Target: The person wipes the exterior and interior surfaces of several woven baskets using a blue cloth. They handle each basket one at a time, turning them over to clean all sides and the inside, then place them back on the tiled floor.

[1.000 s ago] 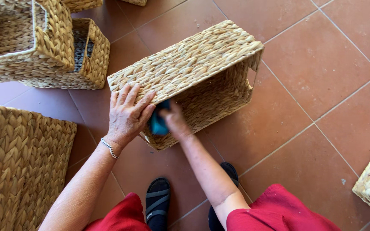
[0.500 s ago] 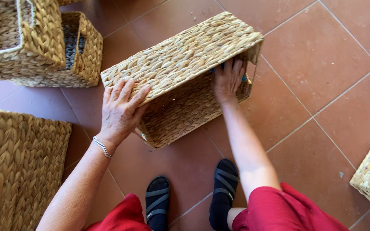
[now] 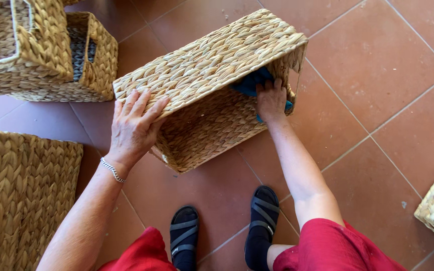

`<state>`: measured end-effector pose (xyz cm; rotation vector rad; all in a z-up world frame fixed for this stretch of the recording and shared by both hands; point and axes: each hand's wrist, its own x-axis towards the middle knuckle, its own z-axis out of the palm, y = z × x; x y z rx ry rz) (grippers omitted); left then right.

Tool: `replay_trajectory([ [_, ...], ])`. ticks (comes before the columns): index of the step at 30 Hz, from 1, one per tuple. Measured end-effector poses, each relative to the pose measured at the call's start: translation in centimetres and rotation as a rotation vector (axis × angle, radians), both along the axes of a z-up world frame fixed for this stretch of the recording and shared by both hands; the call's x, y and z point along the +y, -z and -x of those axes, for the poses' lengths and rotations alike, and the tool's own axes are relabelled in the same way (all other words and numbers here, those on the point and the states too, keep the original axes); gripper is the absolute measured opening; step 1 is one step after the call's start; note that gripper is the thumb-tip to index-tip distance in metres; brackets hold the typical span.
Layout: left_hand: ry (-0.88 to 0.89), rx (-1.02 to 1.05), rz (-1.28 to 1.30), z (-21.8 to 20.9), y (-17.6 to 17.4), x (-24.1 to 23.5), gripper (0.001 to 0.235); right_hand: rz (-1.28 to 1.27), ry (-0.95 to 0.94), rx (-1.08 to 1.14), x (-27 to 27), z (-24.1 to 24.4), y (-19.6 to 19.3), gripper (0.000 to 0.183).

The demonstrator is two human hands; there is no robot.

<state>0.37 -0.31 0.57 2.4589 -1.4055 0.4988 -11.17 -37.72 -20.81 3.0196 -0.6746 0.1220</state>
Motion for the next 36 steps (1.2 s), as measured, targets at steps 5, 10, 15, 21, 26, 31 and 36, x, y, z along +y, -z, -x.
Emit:
replay_trajectory([
  [5,0.020,0.129,0.051,-0.4,-0.8,-0.5,0.042,0.008,0.030,0.150,3.2,-0.6,-1.7,0.025],
  [10,0.029,0.147,0.052,-0.6,-1.0,-0.1,0.041,-0.176,-0.163,0.593,12.8,-2.6,-3.3,0.029],
  [15,0.054,0.228,0.041,-1.4,-1.6,0.5,0.038,-0.225,-0.606,0.541,19.5,-1.1,-3.3,0.036],
  [21,0.112,0.170,0.093,-1.0,-1.7,1.0,0.038,-0.992,0.135,0.231,4.6,-0.9,-2.8,0.044],
  [26,0.078,0.170,0.043,-0.2,-1.1,1.0,0.038,-0.958,0.331,-0.849,-0.4,-0.3,-1.3,0.040],
  [31,0.076,0.155,0.047,0.0,-1.1,1.0,0.037,-0.793,0.144,-0.488,13.3,-4.9,0.7,0.075],
  [36,0.079,0.135,0.064,0.4,-0.8,1.2,0.041,-0.591,-0.271,-0.322,25.7,-3.6,-1.4,0.070],
])
